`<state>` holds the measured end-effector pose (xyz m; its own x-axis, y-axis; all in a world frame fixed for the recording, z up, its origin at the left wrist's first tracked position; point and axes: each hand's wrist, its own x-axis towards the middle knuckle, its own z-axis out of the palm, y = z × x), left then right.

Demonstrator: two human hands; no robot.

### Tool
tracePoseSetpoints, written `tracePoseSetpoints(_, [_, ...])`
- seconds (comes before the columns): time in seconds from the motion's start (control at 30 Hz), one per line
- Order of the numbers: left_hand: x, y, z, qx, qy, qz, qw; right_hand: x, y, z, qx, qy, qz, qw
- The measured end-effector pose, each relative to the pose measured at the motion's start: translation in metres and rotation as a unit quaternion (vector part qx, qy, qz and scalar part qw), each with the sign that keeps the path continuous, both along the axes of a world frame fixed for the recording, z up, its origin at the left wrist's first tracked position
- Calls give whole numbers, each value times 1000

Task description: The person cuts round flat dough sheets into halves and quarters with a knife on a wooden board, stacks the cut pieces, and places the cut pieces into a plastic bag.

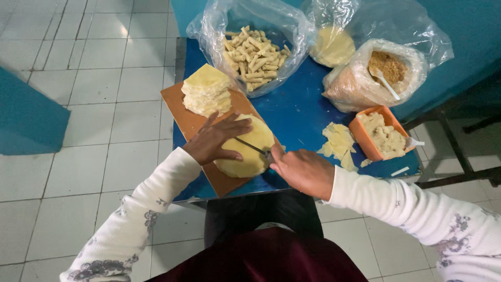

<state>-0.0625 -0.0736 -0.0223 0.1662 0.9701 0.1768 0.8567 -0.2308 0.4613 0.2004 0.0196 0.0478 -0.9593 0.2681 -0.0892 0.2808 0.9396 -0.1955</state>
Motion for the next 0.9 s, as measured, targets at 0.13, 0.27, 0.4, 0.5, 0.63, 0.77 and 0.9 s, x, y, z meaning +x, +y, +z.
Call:
tracePoseSetpoints(0.13, [0, 3, -3, 3, 12, -8, 1000, -10, 5, -9, -18, 5, 10, 1000])
tracePoseSetpoints(0.27, [0, 3, -5, 16, 28, -19, 999, -23, 6, -23, -21, 105, 73, 992])
tracePoseSetpoints(0.4, [1, 1, -4, -21, -11, 10, 1000, -28, 5, -27, -17, 1, -2, 1000])
tracePoseSetpoints(0.5, [0, 1, -1, -16, -32, -6, 999, -18, 3, -24, -29, 20, -12, 999])
tracePoseSetpoints(0.63, [-2, 0, 2, -36, -48, 5, 998, 11, 1, -14, -10, 30, 9, 999])
tracePoseSetpoints(0.77, [0, 0, 1, -16, -40, -9, 999, 21, -2, -13, 0, 2, -1, 1000])
tracePoseSetpoints(0.9, [5, 3, 0, -71, -12, 21, 997, 8, -1, -19, -14, 11, -8, 1000])
